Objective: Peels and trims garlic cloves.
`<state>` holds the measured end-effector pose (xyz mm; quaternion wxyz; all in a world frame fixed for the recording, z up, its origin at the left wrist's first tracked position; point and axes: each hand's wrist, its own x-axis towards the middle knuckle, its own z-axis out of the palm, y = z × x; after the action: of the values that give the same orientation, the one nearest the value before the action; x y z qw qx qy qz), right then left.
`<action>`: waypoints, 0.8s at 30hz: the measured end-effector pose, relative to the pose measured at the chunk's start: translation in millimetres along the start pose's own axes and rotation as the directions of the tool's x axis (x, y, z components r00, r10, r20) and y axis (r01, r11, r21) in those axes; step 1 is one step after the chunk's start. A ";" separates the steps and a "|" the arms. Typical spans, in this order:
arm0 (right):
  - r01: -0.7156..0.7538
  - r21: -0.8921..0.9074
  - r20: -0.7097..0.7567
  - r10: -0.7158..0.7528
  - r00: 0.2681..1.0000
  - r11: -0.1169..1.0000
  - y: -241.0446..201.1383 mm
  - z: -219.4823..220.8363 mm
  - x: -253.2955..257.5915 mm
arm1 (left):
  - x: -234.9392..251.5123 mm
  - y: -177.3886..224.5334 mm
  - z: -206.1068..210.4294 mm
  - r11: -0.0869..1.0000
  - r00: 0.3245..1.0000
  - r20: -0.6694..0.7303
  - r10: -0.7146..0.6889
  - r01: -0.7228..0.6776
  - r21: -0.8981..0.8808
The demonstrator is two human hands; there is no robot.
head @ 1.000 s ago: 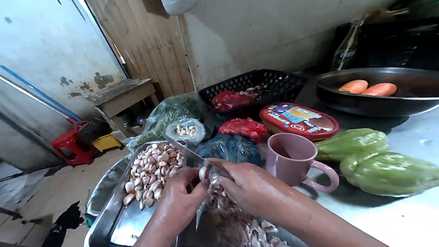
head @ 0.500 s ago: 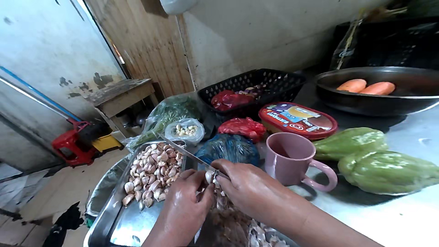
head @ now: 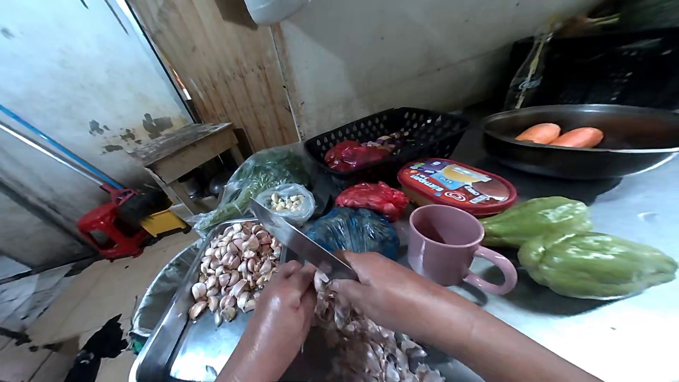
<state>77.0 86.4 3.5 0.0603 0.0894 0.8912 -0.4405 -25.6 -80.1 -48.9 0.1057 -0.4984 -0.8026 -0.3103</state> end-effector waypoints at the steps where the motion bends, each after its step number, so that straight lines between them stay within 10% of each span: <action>1: -0.001 0.049 0.016 0.000 1.000 0.999 -0.3 -0.3 -0.4 | 1.8 2.6 -4.8 0.983 0.991 0.080 -0.109 0.120 -0.137; 4: -0.007 0.065 0.015 0.006 1.000 0.998 -0.1 -1.5 -0.5 | 9.5 7.1 -15.9 0.750 0.874 0.359 -0.327 0.471 -0.464; 8: -0.019 -0.052 0.007 0.020 1.000 0.998 -3.5 -3.2 -1.8 | 11.4 5.4 -17.4 0.499 0.813 0.484 -0.324 0.581 -0.643; 17: 0.019 0.121 -0.344 0.023 0.939 0.993 12.5 -6.0 0.8 | 12.6 5.4 -19.7 0.444 0.802 0.438 -0.406 0.592 -0.673; 24: -0.044 -0.083 -0.130 0.033 0.991 0.996 4.4 -5.6 -1.2 | 15.5 1.3 -15.5 0.353 0.821 0.301 -0.485 0.498 -0.792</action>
<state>79.0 93.4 3.7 0.0149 0.1322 0.9094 -0.3940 -34.1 -77.7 -28.7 -0.2526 -0.2234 -0.6597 -0.6717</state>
